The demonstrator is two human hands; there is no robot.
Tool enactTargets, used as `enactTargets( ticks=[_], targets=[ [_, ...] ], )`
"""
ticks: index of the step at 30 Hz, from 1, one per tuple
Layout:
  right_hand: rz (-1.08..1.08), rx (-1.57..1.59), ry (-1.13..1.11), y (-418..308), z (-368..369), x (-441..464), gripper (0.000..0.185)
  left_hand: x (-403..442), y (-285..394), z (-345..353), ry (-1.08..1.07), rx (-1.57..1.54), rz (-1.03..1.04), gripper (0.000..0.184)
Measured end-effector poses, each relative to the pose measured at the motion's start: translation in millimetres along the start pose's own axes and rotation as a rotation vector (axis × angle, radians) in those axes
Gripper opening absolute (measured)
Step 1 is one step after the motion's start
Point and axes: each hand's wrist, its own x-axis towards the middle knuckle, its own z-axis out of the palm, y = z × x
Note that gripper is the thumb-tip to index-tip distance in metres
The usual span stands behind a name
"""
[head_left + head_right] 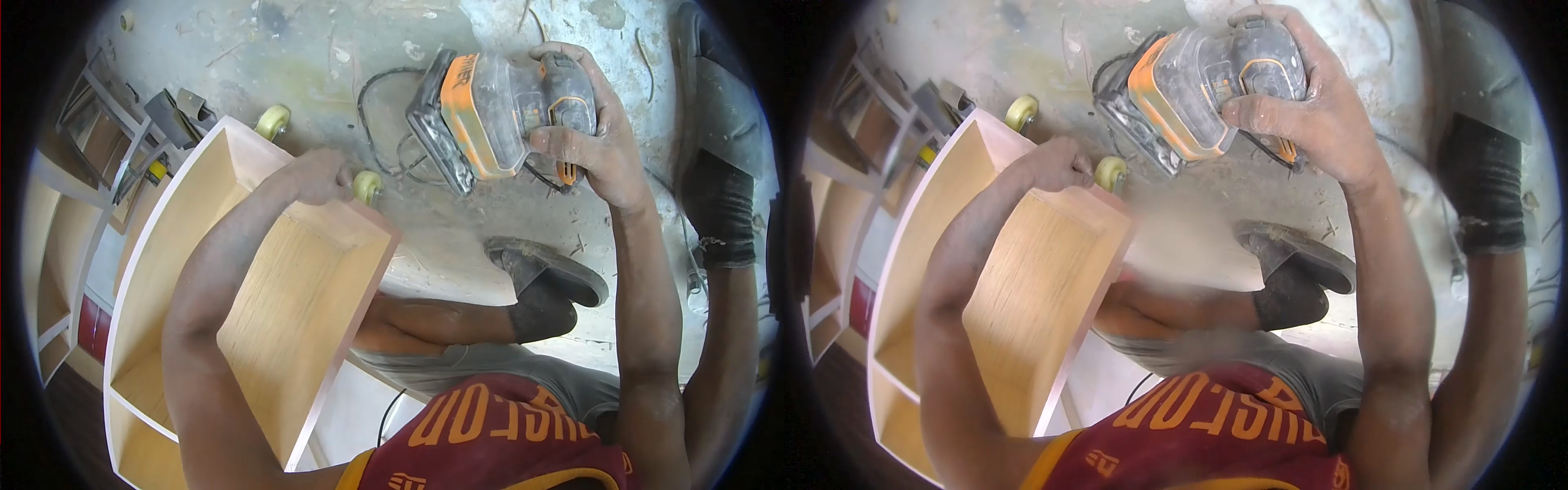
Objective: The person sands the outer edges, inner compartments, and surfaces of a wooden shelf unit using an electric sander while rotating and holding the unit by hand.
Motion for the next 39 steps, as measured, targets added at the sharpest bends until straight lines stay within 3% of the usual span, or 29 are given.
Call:
enactTargets(
  ticks=[2, 5, 9, 12, 14, 15, 17, 20, 24, 26, 36, 39],
  targets=[
    [-0.112, -0.033, -0.002, 5.5, -2.9, 1.5, 0.077, -5.5, 0.2, 8.5, 0.154, -0.048, 0.024, 0.015],
    [-0.023, 0.019, 0.015, -0.3, -2.8, 0.2, 0.077, -16.4, 10.9, 15.0, 0.269, -0.122, -0.017, 0.013],
    [-0.047, 0.025, 0.014, -3.5, -5.1, 1.9, 0.078, -17.9, 13.5, 17.9, 0.267, -0.037, -0.072, 0.014],
    [-0.029, 0.028, -0.021, -7.4, -2.5, 0.8, 0.08, -18.3, -2.1, 33.4, 0.301, -0.007, 0.132, 0.019],
    [-0.004, 0.08, 0.03, -11.1, 4.5, -0.5, 0.08, -11.1, -0.1, 43.8, 0.531, 0.25, 0.268, 0.023],
    [-0.01, 0.078, 0.032, -12.0, 2.0, -0.4, 0.08, -2.4, -3.3, 38.4, 0.536, 0.253, 0.27, 0.023],
    [-0.002, 0.007, -0.021, -12.2, -3.3, -0.1, 0.08, 13.2, 10.7, 10.6, 0.038, 0.122, -0.046, 0.02],
    [-0.03, -0.036, -0.003, -10.4, -5.7, -1.6, 0.08, 13.8, 20.2, 6.6, -0.035, 0.102, 0.071, 0.017],
    [-0.033, -0.012, 0.001, -3.1, -8.7, -2.4, 0.08, 21.5, 4.6, 32.8, -0.01, 0.043, 0.104, 0.017],
    [-0.073, -0.109, 0.017, -5.0, -9.4, -1.5, 0.079, 10.2, 7.5, 36.4, 0.197, 0.105, 0.273, 0.018],
    [-0.163, -0.025, 0.02, -9.0, -6.9, 2.5, 0.08, 1.7, 14.1, 46.3, 0.292, 0.191, 0.334, 0.025],
    [0.155, 0.212, 0.124, -34.0, 7.2, 3.4, 0.069, 7.9, 34.5, 38.6, 0.239, 0.106, 0.258, 0.024]
  ],
)
